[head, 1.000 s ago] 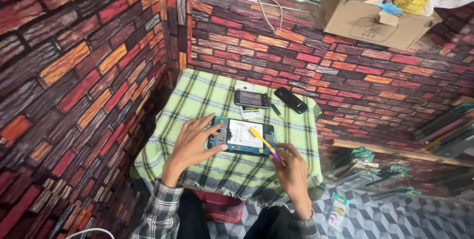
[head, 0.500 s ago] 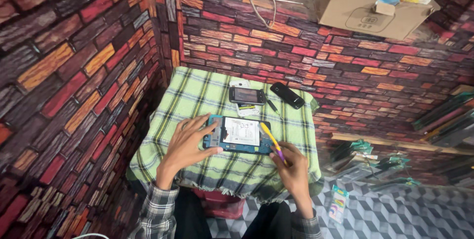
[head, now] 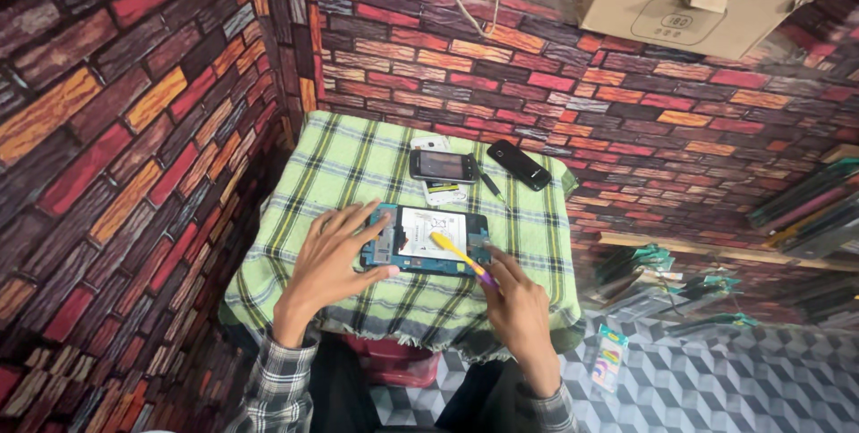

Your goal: The person cleans a blue plastic frame with a yellow tool, then places it onto a disassembled mobile phone chassis on a table. They continue to adjust the frame and the phone components by hand.

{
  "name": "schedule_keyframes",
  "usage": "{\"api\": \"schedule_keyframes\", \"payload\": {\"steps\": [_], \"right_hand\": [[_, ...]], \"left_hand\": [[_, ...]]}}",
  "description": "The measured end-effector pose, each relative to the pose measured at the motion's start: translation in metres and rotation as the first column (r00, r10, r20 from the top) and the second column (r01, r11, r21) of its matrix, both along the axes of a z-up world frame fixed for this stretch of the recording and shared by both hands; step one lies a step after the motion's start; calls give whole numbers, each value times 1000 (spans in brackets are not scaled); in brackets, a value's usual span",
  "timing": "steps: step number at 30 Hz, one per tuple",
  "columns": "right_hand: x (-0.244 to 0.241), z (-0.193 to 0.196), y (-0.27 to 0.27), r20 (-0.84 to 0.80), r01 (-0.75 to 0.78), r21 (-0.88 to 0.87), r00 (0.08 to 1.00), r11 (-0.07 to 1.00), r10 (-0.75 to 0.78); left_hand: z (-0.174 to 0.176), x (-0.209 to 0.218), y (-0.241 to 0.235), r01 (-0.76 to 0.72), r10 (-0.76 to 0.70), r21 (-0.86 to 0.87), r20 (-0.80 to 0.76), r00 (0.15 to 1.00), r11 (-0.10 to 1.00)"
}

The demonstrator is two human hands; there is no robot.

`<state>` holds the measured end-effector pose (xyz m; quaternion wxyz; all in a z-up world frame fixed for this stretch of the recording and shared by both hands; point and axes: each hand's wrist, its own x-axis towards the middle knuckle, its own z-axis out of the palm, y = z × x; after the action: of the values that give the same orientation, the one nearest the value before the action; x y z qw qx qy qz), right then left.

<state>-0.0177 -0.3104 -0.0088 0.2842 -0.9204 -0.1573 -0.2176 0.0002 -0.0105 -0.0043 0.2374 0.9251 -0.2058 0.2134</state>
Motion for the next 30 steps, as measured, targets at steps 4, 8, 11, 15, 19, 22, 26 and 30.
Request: {"api": "schedule_keyframes", "payload": {"steps": [4, 8, 11, 15, 19, 22, 26, 30], "right_hand": [[2, 0, -2, -41, -27, -111, 999, 993, 22], [8, 2, -7, -35, -75, -168, 997, 983, 70], [17, 9, -11, -46, -99, -198, 995, 975, 91], [34, 21, -7, -111, -176, -251, 982, 952, 152], [48, 30, -15, -266, -302, -308, 938, 902, 223], [59, 31, -20, -259, -394, -254, 907, 883, 331], [66, 21, -30, -195, -456, -138, 883, 879, 427], [73, 14, -49, -262, -205, 353, 915, 913, 307]], "left_hand": [[-1, 2, 0, -16, 16, 6, -24, 1000, 1000], [-6, 1, 0, -17, 17, 7, 2, 1000, 1000], [-7, 3, -1, -12, 13, 17, -14, 1000, 1000], [-6, 2, 3, 4, -5, 18, 18, 1000, 1000], [-8, 3, 5, 43, -42, -33, 16, 999, 999], [-4, 5, 10, 79, -79, -41, 14, 997, 996], [0, 5, 9, 78, -78, -37, -7, 997, 996], [2, 6, 9, 49, -51, -34, -49, 998, 998]]}}
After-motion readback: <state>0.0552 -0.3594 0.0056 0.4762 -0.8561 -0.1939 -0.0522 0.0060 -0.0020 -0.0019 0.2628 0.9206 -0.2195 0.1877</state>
